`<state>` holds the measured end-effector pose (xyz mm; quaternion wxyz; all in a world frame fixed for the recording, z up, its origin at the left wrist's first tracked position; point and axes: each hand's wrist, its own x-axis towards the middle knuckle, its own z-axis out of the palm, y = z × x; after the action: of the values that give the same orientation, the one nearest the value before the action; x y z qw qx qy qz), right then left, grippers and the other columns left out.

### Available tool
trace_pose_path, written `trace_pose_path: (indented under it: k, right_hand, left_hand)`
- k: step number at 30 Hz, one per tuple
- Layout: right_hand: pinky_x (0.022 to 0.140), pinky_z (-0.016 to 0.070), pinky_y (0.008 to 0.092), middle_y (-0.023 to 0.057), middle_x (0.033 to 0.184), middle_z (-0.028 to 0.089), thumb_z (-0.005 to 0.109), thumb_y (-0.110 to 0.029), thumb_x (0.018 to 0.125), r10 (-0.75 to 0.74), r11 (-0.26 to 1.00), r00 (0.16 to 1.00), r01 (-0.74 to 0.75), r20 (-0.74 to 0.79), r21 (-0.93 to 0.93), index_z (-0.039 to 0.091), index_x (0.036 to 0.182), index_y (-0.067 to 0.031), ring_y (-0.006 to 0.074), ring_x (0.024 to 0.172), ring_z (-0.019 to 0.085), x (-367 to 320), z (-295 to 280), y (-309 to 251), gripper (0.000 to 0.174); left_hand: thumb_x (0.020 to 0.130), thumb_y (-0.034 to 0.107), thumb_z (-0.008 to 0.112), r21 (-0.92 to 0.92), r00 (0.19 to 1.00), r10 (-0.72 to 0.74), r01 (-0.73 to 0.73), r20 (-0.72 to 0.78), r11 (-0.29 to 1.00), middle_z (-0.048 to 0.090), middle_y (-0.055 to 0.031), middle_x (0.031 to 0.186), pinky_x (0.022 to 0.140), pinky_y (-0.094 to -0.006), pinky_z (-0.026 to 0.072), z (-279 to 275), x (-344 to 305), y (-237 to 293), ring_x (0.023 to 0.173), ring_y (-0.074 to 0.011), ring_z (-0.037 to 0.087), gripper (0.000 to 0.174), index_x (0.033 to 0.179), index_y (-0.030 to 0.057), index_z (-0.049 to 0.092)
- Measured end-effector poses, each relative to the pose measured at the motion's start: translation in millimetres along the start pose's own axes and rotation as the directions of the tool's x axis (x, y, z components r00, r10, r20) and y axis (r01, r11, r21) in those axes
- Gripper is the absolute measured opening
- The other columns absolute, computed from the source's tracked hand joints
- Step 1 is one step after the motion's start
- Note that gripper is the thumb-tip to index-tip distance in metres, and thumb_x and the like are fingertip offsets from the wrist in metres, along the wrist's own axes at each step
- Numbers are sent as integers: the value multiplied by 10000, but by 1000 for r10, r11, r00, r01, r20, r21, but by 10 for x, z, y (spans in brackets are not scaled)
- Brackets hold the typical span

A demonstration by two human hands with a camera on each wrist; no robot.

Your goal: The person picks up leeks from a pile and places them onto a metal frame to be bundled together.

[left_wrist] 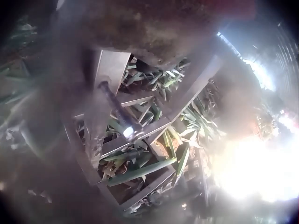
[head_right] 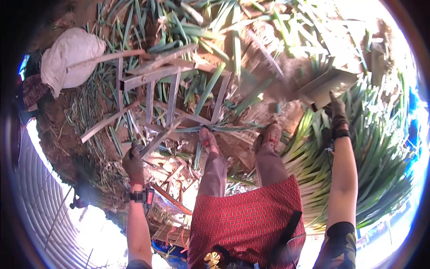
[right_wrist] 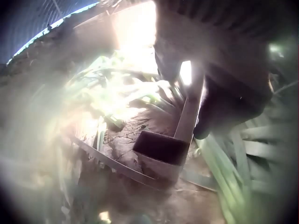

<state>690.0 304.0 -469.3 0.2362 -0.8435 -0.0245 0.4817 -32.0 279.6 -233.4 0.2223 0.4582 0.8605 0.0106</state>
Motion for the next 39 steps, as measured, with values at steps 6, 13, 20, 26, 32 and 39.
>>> trace_pose_path:
  k: [6, 13, 20, 26, 32, 39]
  right_hand:
    - [836, 564, 362, 77, 1124, 692, 725, -295, 919, -63, 988, 987, 40, 150, 151, 666, 1209, -52, 232, 963, 690, 538, -9, 472, 383]
    - [586, 525, 329, 18, 948, 674, 670, -259, 919, -12, 1000, 1000, 12, 20, -2, 691, 1111, -110, 164, 718, 634, -207, 209, 489, 243]
    - [562, 330, 328, -53, 745, 428, 657, -225, 915, -37, 967, 999, 42, 25, -251, 629, 857, -112, 102, 648, 339, -2085, -23, 655, 130]
    - [656, 455, 397, 9, 742, 603, 645, -211, 887, -118, 951, 992, 127, 50, -280, 646, 871, 1, 197, 711, 580, -3015, -26, 1279, 213]
    - [708, 485, 491, 254, 858, 663, 578, -342, 910, -232, 734, 964, 260, 129, -627, 669, 918, -21, 436, 843, 648, -3355, 241, 1399, 333]
    - [704, 487, 484, 230, 808, 677, 590, -356, 901, -322, 633, 944, 269, 70, -725, 688, 926, 4, 398, 793, 673, -3449, 537, 1468, 374]
  left_hand:
    - [923, 79, 655, -217, 967, -178, 217, 185, 952, 749, -80, 933, 814, -299, 525, -5, 183, -81, 826, -141, 668, 223, 1073, -71, 721]
    - [885, 148, 697, 88, 985, -144, 136, 92, 987, 761, -124, 838, 705, -322, 529, 28, 182, 39, 714, -157, 678, 181, 1002, 42, 785]
    - [868, 279, 744, 174, 979, -187, 170, 84, 970, 748, -176, 857, 708, -416, 556, 18, 202, 149, 781, -338, 730, 251, 944, 43, 779]
    - [835, 289, 745, 261, 973, -222, 197, 70, 945, 732, -224, 895, 754, -478, 568, 85, 260, 66, 848, -411, 719, 264, 898, 33, 762]
    - [872, 349, 708, 273, 984, -173, 153, 51, 950, 715, -246, 870, 723, -460, 538, 57, 215, 144, 804, -429, 700, 356, 912, -2, 751]
    - [863, 245, 735, 167, 987, -141, 126, 83, 978, 735, -219, 882, 723, -427, 543, 84, 218, 65, 793, -380, 720, 259, 937, -2, 759]
